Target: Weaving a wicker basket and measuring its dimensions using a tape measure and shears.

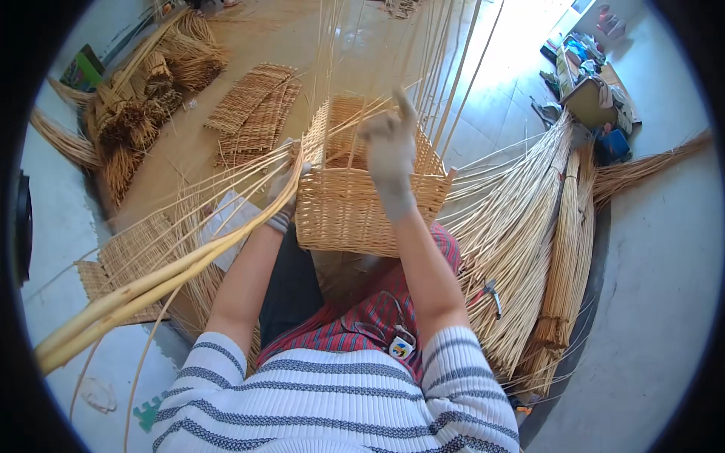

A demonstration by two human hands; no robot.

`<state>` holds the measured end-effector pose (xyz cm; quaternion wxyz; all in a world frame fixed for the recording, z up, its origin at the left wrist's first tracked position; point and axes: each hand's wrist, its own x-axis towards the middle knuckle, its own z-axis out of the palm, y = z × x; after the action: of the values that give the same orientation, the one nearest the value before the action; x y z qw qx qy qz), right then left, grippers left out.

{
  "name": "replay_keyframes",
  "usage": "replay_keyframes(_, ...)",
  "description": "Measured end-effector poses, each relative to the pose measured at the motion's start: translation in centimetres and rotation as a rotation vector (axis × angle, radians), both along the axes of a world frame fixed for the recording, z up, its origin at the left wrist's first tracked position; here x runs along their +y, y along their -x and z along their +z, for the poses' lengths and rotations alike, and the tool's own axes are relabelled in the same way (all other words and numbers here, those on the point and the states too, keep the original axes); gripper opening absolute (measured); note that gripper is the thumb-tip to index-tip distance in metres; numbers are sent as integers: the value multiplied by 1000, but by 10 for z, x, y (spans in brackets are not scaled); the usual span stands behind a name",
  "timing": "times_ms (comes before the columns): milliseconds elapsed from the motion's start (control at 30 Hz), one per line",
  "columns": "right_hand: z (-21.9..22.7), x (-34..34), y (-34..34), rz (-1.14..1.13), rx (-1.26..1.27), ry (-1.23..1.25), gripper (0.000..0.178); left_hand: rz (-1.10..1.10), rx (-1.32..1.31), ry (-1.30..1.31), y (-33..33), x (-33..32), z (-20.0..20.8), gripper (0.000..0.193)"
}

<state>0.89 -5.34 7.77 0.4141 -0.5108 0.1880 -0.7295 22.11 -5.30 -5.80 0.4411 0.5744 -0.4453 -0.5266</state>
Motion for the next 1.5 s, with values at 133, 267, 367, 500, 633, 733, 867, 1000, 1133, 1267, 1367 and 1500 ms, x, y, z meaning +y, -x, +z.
replay_keyframes(133, -67, 91, 36, -231, -139, -763, 20, 195, 241, 357, -8, 6, -4, 42)
replay_keyframes(267, -43, 100, 58, -134, -201, -1010, 31, 497, -464, 734, 19, 66, 18, 33)
replay_keyframes(367, -3, 96, 20, -59, 969, -877, 24, 93, -742, 743, 27, 80, 64, 65)
replay_keyframes(500, 32, 29, -27, -865, 1292, 321, 40, -137, -852, 604, 15, 49, 61, 94)
replay_keyframes(633, -14, -9, -11, -967, 1472, 57, 58, -227, -1023, 337, 38, 38, 62, 91)
replay_keyframes(733, -13, -19, -29, -889, 1488, -28, 57, -125, -1160, 422, 21, 32, 62, 91)
replay_keyframes(867, -13, -16, -16, -906, 1398, 108, 52, -339, -618, 112, 25, 37, 133, 83)
replay_keyframes(1000, -12, 78, -22, -588, 985, 67, 52, -47, -945, 827, 4, 60, 73, 78)
replay_keyframes(1133, 76, 150, -53, -425, 566, 284, 58, -221, -977, 636, 15, 93, 79, 77)
replay_keyframes(1267, 158, 146, -76, -156, 595, 547, 66, -264, -849, 713, 33, 91, 77, 77)
replay_keyframes(1367, 155, 109, -95, 2, 318, 586, 57, -224, -727, 853, 37, 91, 66, 78)
replay_keyframes(1500, 163, 136, -100, 159, 391, 592, 59, -222, -577, 790, 21, 96, 74, 78)
